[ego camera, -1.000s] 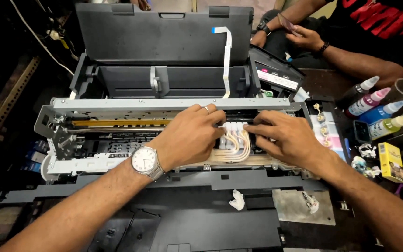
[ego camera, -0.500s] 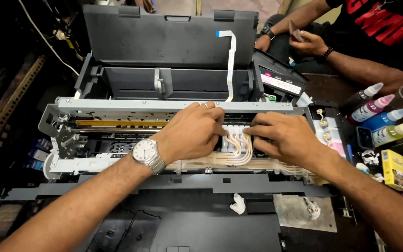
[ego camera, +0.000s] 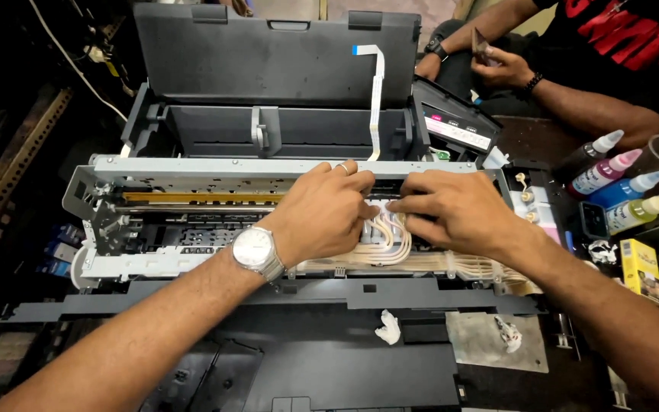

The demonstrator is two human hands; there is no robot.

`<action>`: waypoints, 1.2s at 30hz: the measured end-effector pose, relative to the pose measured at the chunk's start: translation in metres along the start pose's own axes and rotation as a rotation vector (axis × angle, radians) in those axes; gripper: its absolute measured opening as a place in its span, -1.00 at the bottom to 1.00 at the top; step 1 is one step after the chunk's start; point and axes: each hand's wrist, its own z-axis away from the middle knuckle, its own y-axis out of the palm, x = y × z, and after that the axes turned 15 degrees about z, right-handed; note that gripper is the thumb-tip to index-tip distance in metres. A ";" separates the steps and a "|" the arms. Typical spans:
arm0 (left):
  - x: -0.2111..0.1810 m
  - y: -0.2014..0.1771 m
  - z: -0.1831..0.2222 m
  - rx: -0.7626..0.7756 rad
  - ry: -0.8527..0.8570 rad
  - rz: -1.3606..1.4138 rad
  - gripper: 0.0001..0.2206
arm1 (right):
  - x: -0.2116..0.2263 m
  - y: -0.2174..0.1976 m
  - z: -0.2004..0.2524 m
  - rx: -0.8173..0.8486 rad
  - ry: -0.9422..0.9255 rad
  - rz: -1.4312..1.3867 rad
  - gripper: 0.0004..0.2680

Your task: Installing and routing a continuous ink supply system (CISS) and print head components inside a printer chassis.

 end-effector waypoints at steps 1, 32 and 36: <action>-0.001 -0.002 -0.001 -0.008 0.011 0.006 -0.76 | -0.002 0.004 0.001 0.015 -0.015 -0.010 -0.89; -0.016 -0.005 -0.022 -0.022 0.113 -0.031 -0.74 | -0.008 -0.001 0.011 0.036 0.096 -0.118 -0.87; -0.012 0.007 -0.025 0.037 0.090 -0.021 -0.74 | -0.005 -0.003 0.016 0.037 0.155 -0.187 -0.88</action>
